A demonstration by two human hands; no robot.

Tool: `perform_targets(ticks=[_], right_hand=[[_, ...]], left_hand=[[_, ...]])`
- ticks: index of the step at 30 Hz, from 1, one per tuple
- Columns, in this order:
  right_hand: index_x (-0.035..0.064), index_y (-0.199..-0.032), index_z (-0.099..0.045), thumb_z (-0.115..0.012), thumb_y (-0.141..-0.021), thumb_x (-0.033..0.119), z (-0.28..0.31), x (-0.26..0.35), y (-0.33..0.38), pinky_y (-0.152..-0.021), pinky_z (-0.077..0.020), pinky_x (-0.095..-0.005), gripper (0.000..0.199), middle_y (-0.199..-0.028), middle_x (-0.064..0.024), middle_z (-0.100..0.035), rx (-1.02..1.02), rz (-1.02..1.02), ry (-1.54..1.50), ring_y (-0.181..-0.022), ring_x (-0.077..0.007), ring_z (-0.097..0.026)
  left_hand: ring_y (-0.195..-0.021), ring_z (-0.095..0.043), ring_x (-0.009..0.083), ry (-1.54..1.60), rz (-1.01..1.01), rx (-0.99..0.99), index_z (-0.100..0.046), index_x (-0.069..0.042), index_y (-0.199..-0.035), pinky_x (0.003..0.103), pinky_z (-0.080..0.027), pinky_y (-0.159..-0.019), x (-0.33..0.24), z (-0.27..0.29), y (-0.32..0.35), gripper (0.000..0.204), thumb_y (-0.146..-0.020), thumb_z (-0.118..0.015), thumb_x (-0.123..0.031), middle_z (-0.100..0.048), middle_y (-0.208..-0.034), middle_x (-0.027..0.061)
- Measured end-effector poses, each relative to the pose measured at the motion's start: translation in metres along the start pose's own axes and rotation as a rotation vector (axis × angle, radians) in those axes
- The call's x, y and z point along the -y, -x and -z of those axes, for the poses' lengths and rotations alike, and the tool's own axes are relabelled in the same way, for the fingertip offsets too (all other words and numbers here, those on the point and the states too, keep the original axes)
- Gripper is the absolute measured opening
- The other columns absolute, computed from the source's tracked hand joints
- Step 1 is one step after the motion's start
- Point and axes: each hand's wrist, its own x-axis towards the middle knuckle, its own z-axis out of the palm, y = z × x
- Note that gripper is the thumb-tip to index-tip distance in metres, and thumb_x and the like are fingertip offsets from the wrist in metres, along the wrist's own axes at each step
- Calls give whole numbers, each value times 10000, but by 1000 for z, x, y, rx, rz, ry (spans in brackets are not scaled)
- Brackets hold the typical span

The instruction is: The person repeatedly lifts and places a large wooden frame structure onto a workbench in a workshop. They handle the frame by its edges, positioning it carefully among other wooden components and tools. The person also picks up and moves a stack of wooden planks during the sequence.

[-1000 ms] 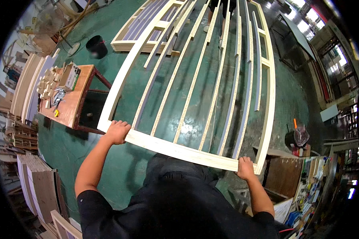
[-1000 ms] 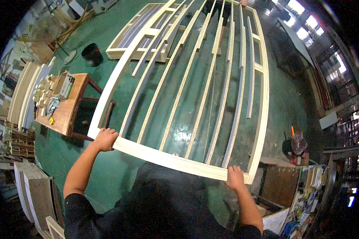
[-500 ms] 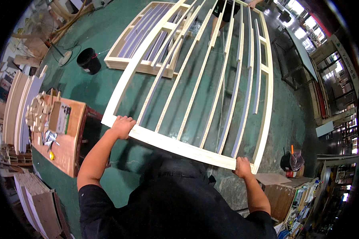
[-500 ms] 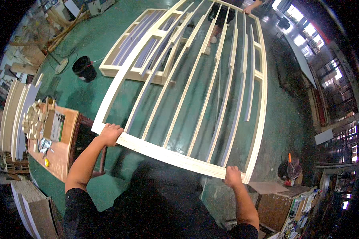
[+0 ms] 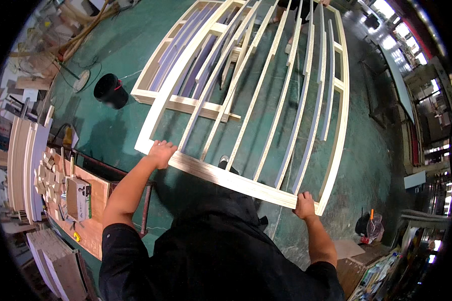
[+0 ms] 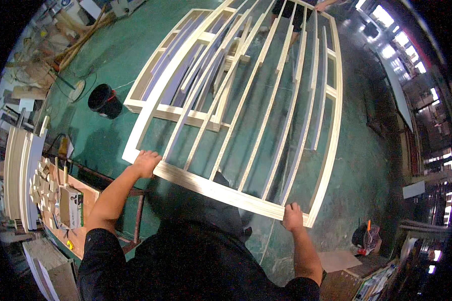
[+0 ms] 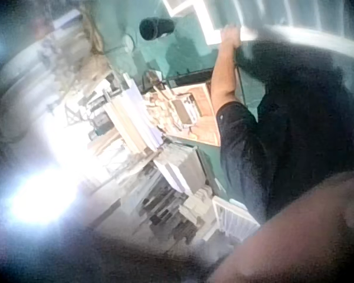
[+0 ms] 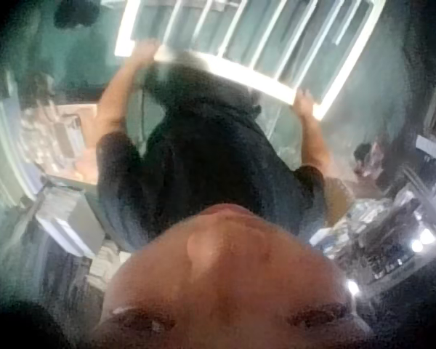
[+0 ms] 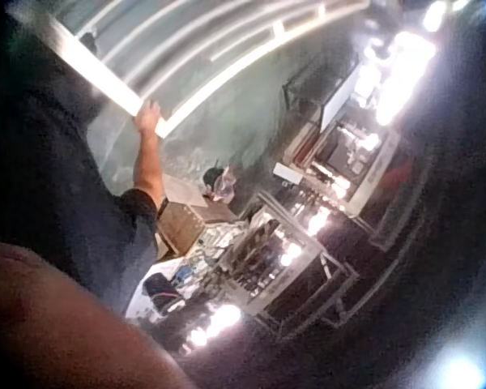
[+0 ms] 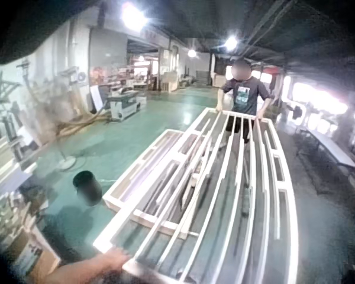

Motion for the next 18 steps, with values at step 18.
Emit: perform_targets(ticks=[18], right_hand=[[59, -1032, -587, -757, -727, 121, 61, 65, -320, -873, -474, -541, 354, -1099, -181, -542, -4, 24, -48, -1058, -406, -547]], left_hand=[[-1302, -517, 291, 92, 100, -18, -575, -148, -1350, 467, -372, -1109, 211, 68, -213, 657, -729, -788, -118, -584, -1303, 79]])
